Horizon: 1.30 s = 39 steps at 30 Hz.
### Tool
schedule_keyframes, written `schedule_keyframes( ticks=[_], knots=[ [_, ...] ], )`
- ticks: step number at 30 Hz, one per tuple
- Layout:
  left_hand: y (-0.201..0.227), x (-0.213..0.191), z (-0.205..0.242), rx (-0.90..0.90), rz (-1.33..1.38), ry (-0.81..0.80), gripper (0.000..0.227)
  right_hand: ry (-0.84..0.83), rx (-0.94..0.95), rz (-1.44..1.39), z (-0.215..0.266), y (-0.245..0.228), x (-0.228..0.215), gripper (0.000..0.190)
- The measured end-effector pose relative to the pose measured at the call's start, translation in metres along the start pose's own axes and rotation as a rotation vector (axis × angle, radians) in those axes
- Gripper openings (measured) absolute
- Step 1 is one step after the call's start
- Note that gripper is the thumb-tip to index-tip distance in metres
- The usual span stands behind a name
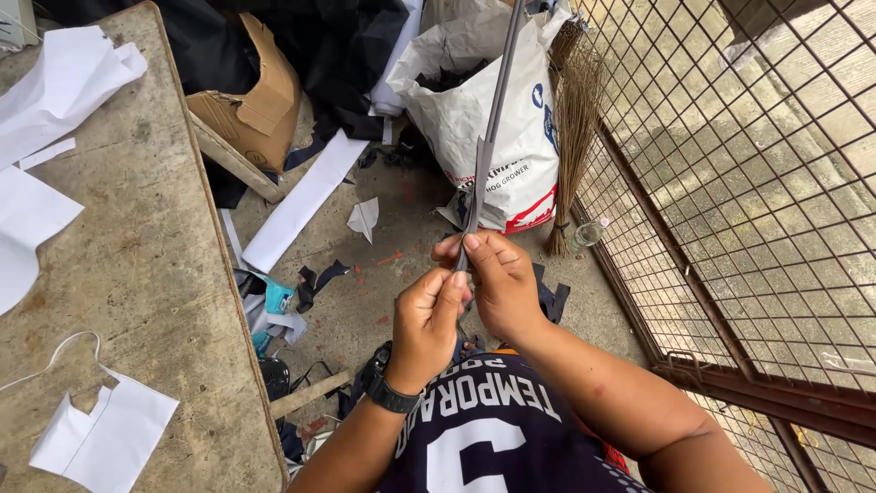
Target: The person picks up a long strip of dark fabric and begins braiding it by hand. They continue to twist and fold the fabric into a braided pattern, working their way down the length of the strip. The person then hangs the braided fabric on a metal grate.
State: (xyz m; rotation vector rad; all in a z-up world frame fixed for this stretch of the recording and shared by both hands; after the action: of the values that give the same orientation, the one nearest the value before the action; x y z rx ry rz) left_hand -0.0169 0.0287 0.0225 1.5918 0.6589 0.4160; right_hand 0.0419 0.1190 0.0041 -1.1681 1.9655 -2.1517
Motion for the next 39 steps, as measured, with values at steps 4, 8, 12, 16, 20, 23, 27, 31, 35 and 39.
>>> schedule_keyframes(
  ticks=[4, 8, 12, 16, 20, 23, 27, 31, 35, 39],
  knots=[
    [-0.001, -0.007, 0.015, 0.008, 0.012, 0.031, 0.038, -0.020, 0.086, -0.172, 0.017, 0.000, 0.009, 0.027],
    [-0.003, -0.014, 0.042, 0.026, -0.035, -0.019, 0.034, -0.281, 0.310, -0.324, 0.030, 0.030, -0.011, 0.033],
    [-0.003, -0.021, 0.059, 0.015, -0.054, -0.010, 0.036, -0.341, 0.397, -0.387, 0.050, 0.040, -0.013, 0.033],
    [-0.002, -0.025, 0.061, 0.013, -0.091, 0.019, 0.038, -0.342, 0.377, -0.275, 0.052, 0.040, -0.014, 0.036],
    [-0.005, -0.028, 0.063, 0.013, -0.074, 0.033, 0.038, -0.454, 0.211, -0.107, 0.060, 0.029, -0.010, 0.034],
    [-0.005, -0.028, 0.063, 0.030, -0.108, 0.044, 0.036, -0.436, 0.219, 0.061, 0.048, 0.025, -0.011, 0.020],
    [-0.002, -0.025, 0.059, 0.021, -0.072, 0.028, 0.037, -0.320, 0.240, 0.082, 0.020, 0.022, -0.014, 0.021],
    [-0.007, -0.025, 0.053, -0.031, -0.069, 0.012, 0.036, -0.302, 0.230, 0.102, 0.013, 0.013, -0.012, 0.024],
    [-0.003, -0.021, 0.038, -0.046, -0.081, 0.013, 0.035, -0.244, 0.197, 0.096, 0.010, 0.014, -0.015, 0.027],
    [0.002, -0.013, 0.019, 0.009, -0.054, 0.016, 0.034, -0.192, 0.156, -0.020, 0.013, 0.001, -0.004, 0.025]
  ],
)
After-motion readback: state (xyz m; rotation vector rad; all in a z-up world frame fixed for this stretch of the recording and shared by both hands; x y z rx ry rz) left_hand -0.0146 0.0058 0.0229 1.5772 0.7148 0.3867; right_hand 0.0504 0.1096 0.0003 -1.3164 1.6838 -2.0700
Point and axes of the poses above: each hand's wrist, its own z-axis away from the middle knuckle, its own x-axis out of the palm, y = z × x, the point moved 3 cm from there along -z, towards the middle knuckle, and after that the axes turned 2 degrees about -x, right-handed, at the moved point
